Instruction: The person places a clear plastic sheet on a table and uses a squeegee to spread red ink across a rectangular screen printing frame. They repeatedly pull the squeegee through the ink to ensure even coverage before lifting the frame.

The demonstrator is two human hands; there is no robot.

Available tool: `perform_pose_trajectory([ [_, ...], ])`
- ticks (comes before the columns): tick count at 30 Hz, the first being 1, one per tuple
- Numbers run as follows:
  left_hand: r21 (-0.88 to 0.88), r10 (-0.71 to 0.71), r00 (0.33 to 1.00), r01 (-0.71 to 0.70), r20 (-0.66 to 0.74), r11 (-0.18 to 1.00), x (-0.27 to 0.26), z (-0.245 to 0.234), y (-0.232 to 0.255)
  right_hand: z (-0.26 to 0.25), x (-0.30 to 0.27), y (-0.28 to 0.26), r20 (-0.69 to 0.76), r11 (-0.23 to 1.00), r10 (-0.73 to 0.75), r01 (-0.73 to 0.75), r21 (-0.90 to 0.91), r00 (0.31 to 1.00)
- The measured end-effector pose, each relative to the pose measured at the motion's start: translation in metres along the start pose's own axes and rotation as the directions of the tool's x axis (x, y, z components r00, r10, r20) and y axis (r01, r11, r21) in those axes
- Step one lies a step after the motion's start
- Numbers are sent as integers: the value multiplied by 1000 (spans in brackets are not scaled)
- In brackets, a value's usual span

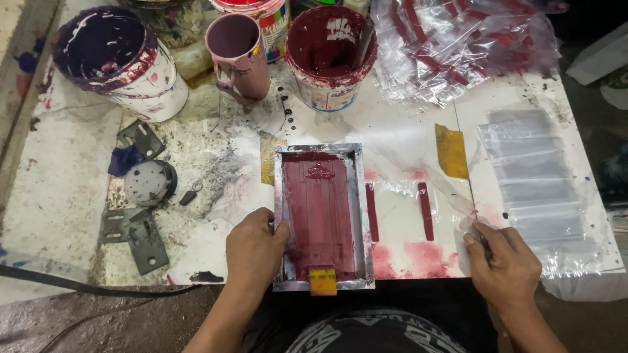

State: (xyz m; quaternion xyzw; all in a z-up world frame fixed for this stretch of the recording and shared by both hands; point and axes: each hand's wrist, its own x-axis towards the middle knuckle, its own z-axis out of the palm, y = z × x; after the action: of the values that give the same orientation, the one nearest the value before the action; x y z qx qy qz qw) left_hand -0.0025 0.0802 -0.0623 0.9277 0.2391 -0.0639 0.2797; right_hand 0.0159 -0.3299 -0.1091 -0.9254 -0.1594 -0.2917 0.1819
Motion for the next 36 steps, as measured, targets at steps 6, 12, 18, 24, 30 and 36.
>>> perform_pose_trajectory([
  [6,-1,26,999,-26,-43,1000,1,4,-4,1,-2,0,7,999,40,-40,-10,999],
  [12,10,42,998,-41,-53,999,1,4,-4,0,-1,0,-1,1000,10,-10,3,1000],
  [18,16,6,999,-5,-35,1000,0,2,-1,-2,2,-4,0,1000,17,-17,16,1000],
  [24,21,1,1000,-1,-9,1000,-1,-2,2,-2,1,-2,0,1000,6,-6,16,1000],
  [30,-11,4,1000,-4,-24,1000,-1,0,0,1,-2,2,-2,1000,4,-4,-9,1000],
  [36,0,9,1000,-9,-28,1000,-1,1,0,1,-3,2,-4,1000,6,-6,-22,1000],
])
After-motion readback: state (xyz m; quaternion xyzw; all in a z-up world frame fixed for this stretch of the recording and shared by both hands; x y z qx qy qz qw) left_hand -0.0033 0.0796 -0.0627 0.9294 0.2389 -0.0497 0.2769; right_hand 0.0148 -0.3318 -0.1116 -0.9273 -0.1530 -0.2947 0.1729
